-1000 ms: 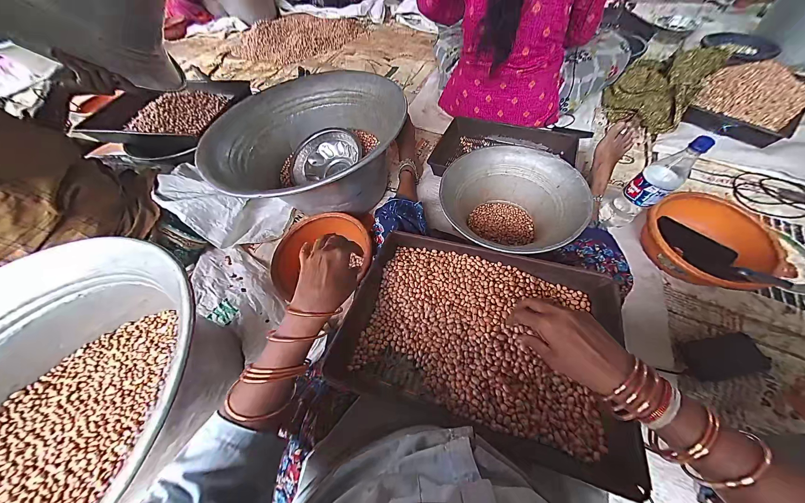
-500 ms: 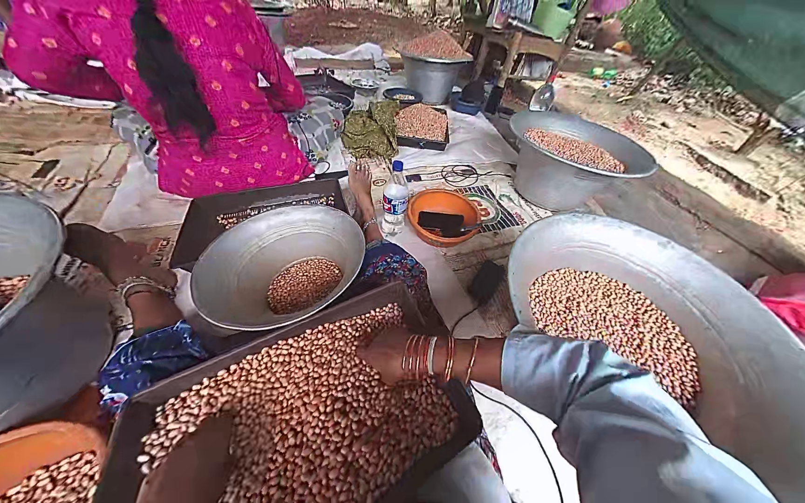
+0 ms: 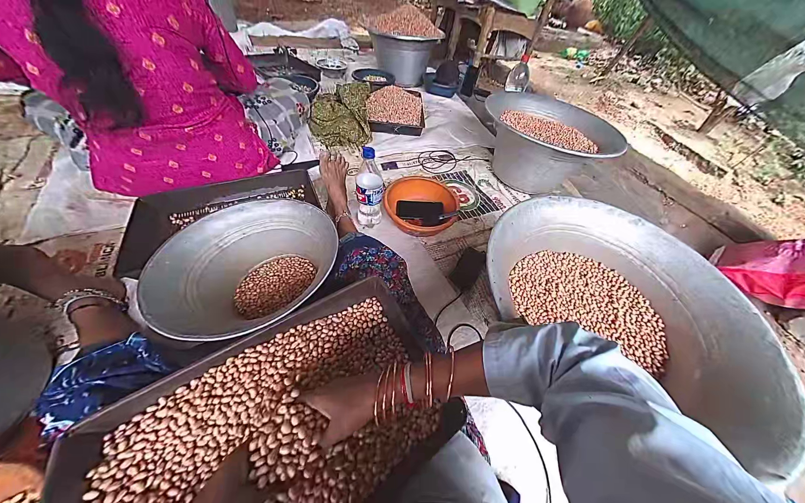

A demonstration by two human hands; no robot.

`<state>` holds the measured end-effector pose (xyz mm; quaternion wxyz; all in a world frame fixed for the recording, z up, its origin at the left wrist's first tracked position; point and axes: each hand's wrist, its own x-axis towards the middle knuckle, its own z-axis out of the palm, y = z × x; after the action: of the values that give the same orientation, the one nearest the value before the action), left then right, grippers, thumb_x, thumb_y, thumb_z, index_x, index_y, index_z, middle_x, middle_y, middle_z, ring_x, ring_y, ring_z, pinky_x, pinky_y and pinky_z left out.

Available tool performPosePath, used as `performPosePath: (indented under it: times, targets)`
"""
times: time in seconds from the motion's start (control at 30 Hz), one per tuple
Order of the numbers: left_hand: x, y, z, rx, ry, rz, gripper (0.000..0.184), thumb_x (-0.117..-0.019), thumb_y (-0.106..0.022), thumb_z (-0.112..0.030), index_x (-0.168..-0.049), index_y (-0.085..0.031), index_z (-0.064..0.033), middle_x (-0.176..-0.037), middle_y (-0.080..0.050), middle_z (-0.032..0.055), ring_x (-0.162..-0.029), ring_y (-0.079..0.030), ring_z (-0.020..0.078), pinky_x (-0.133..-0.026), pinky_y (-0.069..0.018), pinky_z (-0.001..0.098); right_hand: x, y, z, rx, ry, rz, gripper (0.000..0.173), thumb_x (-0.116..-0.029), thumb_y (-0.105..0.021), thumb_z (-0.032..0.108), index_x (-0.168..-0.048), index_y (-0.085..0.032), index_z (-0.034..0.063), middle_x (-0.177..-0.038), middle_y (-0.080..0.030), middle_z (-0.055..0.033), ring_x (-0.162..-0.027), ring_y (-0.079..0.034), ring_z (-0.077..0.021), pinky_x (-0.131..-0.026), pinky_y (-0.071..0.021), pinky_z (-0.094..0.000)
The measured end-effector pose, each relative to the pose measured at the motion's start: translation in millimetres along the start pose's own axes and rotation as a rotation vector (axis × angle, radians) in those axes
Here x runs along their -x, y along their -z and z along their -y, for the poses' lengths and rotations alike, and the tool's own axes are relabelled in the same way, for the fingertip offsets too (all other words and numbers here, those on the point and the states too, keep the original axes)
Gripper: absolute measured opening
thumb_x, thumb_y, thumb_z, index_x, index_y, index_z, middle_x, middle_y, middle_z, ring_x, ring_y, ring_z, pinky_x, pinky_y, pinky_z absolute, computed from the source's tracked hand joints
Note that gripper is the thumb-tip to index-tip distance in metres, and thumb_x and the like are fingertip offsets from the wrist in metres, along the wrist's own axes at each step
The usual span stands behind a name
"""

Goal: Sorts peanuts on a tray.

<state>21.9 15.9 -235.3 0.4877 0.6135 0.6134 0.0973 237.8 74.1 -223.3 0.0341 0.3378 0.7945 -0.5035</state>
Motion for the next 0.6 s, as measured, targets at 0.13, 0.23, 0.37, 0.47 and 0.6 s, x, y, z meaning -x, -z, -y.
performPosePath:
  times: [0.13, 0.23, 0.37, 0.47, 0.6]
  targets:
    - [0, 10, 10, 0.099, -0.184, -0.069, 0.059, -0.0786, -0.069, 0.004, -0.135, -0.053, 0.0053, -0.112, -0.068, 0.0086, -0.101, -0.066, 0.008, -0.092, -0.0553, 0.0311, 6, 9, 9, 0.095, 0.137, -0.069, 0.053, -0.098, -0.061, 0.001, -0.149, -0.047, -0.0045, -0.136, -0.06, -0.0288, -0.127, -0.059, -0.0411, -0.108, -0.0437, -0.0551]
    - [4, 20, -5, -0.315, -0.158, -0.164, 0.06, -0.0901, -0.071, -0.003, -0.148, -0.053, -0.0064, -0.128, -0.068, 0.0219, -0.11, -0.07, 0.0407, -0.095, -0.0534, 0.0624, 10, 14, 13, 0.227, 0.2, -0.079, 0.037, -0.1014, -0.053, 0.0, -0.138, -0.059, 0.0018, -0.137, -0.061, -0.0208, -0.13, -0.058, -0.0343, -0.111, -0.0442, -0.0494]
    - [12, 31, -19, -0.474, -0.372, -0.509, 0.066, -0.0955, -0.066, -0.011, -0.157, -0.043, -0.0119, -0.116, -0.072, 0.0157, -0.082, -0.074, 0.0345, -0.074, -0.0606, 0.054, 12, 22, 14, 0.379, 0.163, -0.084, 0.036, -0.1021, -0.052, 0.005, -0.138, -0.06, 0.0083, -0.143, -0.057, -0.0179, -0.129, -0.059, -0.0336, -0.106, -0.0485, -0.0503]
    - [28, 41, -41, -0.463, -0.743, -0.909, 0.063, -0.1001, -0.057, -0.02, -0.159, -0.037, -0.006, -0.083, -0.07, 0.0032, -0.062, -0.065, 0.0152, -0.057, -0.0564, 0.0327, 11, 24, 9, 0.422, 0.139, -0.106, 0.035, -0.1033, -0.055, 0.011, -0.138, -0.061, 0.0105, -0.147, -0.055, -0.0167, -0.132, -0.058, -0.0327, -0.106, -0.0496, -0.0505]
    - [49, 53, -62, -0.353, -1.079, -1.226, 0.056, -0.1059, -0.054, -0.022, -0.156, -0.03, -0.0182, -0.089, -0.067, 0.0029, -0.078, -0.066, 0.0097, -0.075, -0.0554, 0.0221, 9, 24, 7, 0.473, 0.104, -0.109, 0.034, -0.1028, -0.058, 0.016, -0.137, -0.063, 0.0133, -0.147, -0.056, -0.0157, -0.127, -0.062, -0.0329, -0.1, -0.0538, -0.051]
